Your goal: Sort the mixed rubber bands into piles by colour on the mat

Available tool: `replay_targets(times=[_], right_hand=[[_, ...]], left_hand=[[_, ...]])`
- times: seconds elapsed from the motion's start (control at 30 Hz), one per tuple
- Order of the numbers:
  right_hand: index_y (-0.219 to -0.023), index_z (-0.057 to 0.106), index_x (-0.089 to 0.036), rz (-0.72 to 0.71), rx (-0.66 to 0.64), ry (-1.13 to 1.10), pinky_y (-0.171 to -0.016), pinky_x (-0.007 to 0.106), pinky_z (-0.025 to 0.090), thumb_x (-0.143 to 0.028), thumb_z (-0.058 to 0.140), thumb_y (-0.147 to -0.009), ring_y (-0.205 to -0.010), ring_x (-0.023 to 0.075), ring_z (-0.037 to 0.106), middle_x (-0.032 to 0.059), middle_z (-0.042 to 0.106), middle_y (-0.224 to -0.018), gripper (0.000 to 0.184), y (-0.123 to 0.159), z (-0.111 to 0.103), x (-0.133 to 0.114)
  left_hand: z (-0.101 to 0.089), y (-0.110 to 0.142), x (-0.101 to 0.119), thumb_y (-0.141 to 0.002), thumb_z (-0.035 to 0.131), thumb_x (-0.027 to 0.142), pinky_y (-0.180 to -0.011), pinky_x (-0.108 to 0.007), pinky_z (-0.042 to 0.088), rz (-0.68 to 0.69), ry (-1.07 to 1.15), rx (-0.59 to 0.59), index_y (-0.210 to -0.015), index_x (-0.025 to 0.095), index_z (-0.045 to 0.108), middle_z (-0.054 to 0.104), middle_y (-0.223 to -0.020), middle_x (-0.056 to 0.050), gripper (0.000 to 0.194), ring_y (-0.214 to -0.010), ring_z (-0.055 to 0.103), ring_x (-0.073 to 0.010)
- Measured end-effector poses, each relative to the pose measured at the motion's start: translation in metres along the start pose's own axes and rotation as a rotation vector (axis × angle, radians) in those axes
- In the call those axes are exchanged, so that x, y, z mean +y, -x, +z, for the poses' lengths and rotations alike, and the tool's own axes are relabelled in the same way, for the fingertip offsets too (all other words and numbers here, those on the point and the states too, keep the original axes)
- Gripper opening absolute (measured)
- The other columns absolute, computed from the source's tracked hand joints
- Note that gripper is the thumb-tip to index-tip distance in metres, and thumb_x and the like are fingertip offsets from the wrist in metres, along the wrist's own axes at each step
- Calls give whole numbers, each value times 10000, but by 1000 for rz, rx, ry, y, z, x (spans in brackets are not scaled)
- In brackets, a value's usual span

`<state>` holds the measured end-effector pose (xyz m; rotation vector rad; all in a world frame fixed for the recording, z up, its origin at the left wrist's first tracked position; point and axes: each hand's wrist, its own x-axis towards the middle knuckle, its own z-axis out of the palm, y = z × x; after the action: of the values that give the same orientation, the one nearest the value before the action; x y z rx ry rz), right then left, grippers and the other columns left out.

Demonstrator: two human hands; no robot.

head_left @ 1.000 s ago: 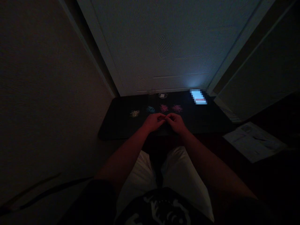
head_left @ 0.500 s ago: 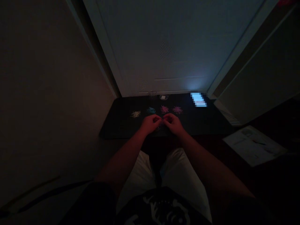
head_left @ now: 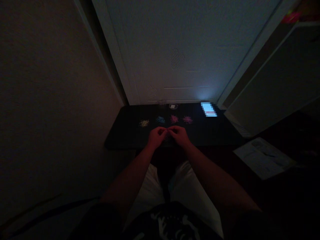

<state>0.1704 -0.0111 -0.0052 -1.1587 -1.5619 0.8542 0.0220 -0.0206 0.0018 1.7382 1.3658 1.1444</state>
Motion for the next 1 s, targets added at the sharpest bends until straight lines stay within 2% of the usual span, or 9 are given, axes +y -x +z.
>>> replay_targets(times=[0.1, 0.3, 0.5, 0.73, 1.0], right_hand=[[-759, 674, -158, -15, 38, 29, -630, 266, 472, -317, 586, -711, -655, 150, 594, 47, 669, -722, 188, 3, 1, -1], [-853, 676, -169, -52, 35, 40, -620, 262, 462, -297, 588, -705, -647, 140, 578, 35, 664, -740, 215, 5, -1, -1], [-728, 640, -152, -38, 52, 61, -592, 256, 440, -289, 571, -698, -616, 138, 561, 29, 635, -672, 155, 4, -1, -2], [-708, 600, -161, -18, 27, 26, -559, 237, 410, -259, 548, -674, -572, 117, 520, -4, 583, -620, 116, 1, 1, 3], [-698, 592, -165, -10, 24, 56, -539, 225, 387, -228, 525, -654, -566, 112, 500, -11, 563, -612, 101, 0, 3, 5]], left_hand=[[0, -1, -1, -743, 588, 278, -654, -243, 495, 5, 17, 10, -839, 155, 652, 684, -796, -38, 169, -703, 622, -131], [0, -5, -3, -717, 609, 273, -628, -248, 491, -26, 54, 7, -824, 140, 654, 680, -769, -50, 177, -683, 620, -139], [0, -5, -4, -702, 630, 296, -612, -243, 489, -18, 78, -35, -827, 137, 642, 678, -761, -53, 202, -677, 623, -139], [0, -5, -6, -720, 611, 293, -654, -251, 492, 29, -21, -86, -844, 160, 663, 691, -782, -48, 189, -693, 627, -143], [-1, -6, -8, -761, 554, 301, -671, -253, 475, 68, -121, -72, -835, 169, 649, 676, -778, -31, 179, -696, 609, -137]])
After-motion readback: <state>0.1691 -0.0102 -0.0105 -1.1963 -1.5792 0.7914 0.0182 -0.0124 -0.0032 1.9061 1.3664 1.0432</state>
